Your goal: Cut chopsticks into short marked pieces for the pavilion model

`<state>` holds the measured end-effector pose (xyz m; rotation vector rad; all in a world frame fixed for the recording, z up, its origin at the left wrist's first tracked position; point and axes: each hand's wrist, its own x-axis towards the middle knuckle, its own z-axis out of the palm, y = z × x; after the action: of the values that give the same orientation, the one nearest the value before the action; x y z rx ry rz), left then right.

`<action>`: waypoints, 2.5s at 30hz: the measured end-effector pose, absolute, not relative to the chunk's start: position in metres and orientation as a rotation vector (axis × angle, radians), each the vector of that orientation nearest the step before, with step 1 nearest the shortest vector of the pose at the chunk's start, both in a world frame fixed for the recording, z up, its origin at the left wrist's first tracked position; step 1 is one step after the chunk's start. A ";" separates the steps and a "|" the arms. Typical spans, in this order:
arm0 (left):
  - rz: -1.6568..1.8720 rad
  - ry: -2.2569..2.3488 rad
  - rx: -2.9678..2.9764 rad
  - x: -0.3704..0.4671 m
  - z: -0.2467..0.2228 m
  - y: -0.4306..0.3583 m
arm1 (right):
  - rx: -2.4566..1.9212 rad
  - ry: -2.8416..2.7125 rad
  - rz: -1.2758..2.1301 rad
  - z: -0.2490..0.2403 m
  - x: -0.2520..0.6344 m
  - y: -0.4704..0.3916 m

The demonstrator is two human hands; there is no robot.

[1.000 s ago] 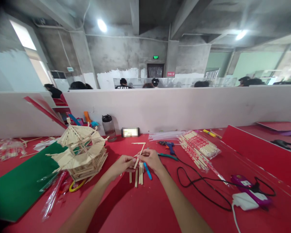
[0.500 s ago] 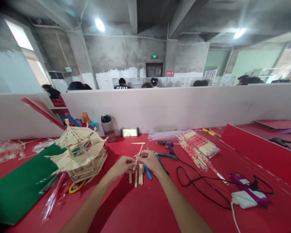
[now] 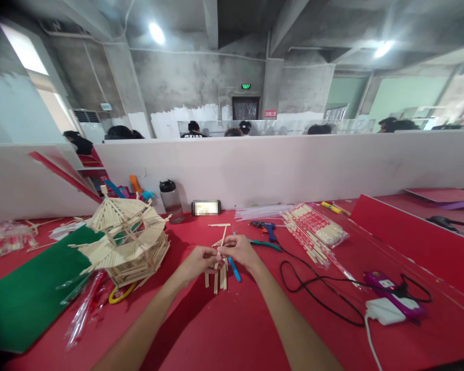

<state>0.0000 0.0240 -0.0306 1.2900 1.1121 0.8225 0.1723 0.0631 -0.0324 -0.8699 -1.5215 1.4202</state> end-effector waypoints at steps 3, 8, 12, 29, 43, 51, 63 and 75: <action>0.834 1.098 1.273 0.005 -0.030 0.022 | -0.855 -1.548 1.426 -0.031 0.178 0.065; 0.848 1.082 1.264 0.009 -0.030 0.019 | -0.840 -1.595 1.447 -0.033 0.185 0.070; 0.879 1.069 1.226 0.012 -0.030 0.018 | -0.840 -1.605 1.453 -0.029 0.187 0.068; 0.909 1.131 1.223 0.013 -0.041 0.023 | -0.881 -1.703 1.214 -0.044 0.180 0.075; 1.038 1.117 1.137 -0.007 -0.045 0.039 | -1.187 -2.047 0.761 -0.037 0.192 0.070; 1.135 1.120 1.056 -0.011 -0.041 0.040 | -1.582 -2.548 0.249 -0.044 0.182 0.046; 1.136 1.116 1.055 -0.009 -0.043 0.040 | -0.863 -1.652 1.184 -0.034 0.180 0.071; 1.155 1.077 1.090 -0.006 -0.042 0.037 | -0.841 -1.491 0.970 -0.031 0.171 0.059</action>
<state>-0.0055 0.0367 -0.0420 1.0899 1.0775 1.1553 0.1706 0.0588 -0.0315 -0.8406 -1.4912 0.9697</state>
